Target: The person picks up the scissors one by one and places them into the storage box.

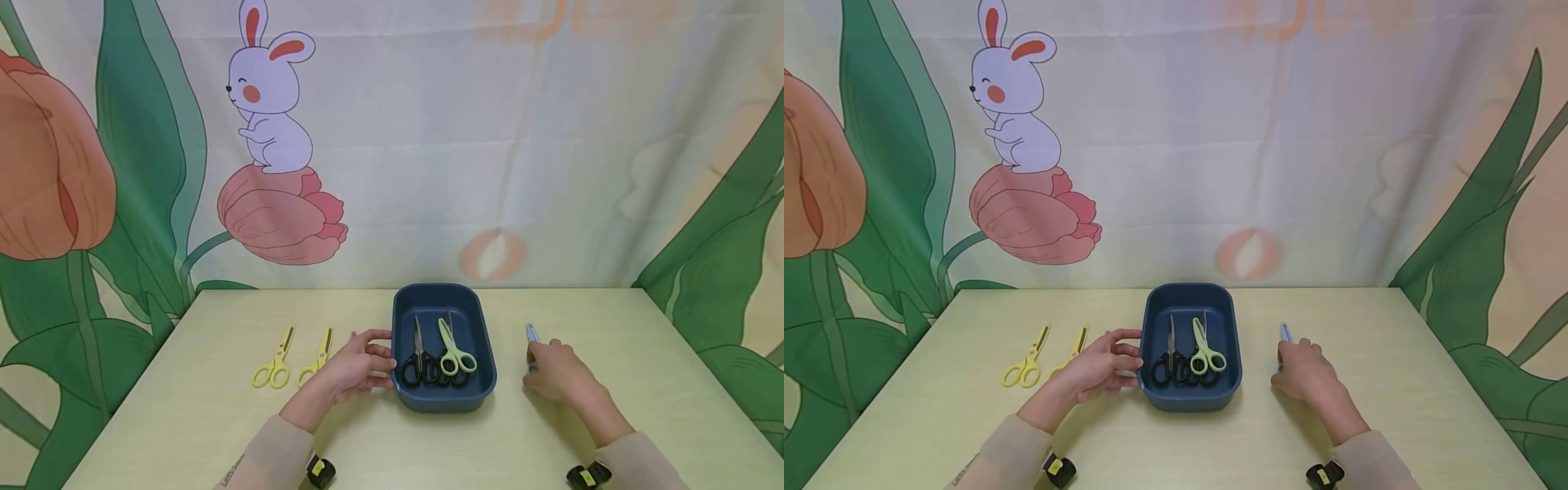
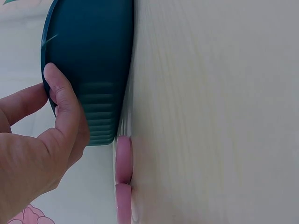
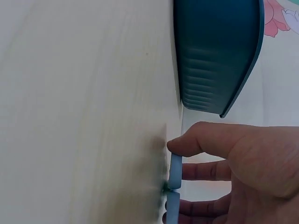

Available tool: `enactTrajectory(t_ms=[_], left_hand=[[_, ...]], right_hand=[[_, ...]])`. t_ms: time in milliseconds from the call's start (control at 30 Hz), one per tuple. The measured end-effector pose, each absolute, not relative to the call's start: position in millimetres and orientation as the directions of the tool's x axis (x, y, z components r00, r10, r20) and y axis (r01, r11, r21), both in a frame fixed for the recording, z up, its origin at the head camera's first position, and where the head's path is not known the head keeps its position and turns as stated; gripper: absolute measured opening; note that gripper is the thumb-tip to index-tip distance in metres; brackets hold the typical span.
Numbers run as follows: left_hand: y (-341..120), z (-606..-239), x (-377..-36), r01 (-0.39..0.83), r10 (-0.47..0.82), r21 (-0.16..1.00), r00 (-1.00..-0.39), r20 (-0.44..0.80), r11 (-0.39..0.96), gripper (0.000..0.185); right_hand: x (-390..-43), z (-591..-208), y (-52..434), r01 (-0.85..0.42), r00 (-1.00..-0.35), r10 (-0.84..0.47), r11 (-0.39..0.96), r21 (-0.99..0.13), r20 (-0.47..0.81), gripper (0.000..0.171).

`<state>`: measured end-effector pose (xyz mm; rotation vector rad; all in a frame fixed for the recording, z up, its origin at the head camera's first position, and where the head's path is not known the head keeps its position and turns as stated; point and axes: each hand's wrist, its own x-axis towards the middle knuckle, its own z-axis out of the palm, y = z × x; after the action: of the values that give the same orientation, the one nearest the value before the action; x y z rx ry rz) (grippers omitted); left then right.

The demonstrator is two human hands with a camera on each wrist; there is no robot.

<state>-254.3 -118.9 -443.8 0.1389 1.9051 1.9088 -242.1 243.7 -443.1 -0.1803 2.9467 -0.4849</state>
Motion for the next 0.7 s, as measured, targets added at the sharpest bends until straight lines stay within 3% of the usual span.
enactTrajectory(t_ms=[700], left_hand=[[-119.7, -444.1, -253.6, -0.238, 0.363, 0.970, -0.901, -0.239, 0.048, 0.057]], right_hand=[[-243.2, -442.5, 239.5, -0.077, -0.989, -0.113, 0.947, -0.312, -0.098, 0.027]])
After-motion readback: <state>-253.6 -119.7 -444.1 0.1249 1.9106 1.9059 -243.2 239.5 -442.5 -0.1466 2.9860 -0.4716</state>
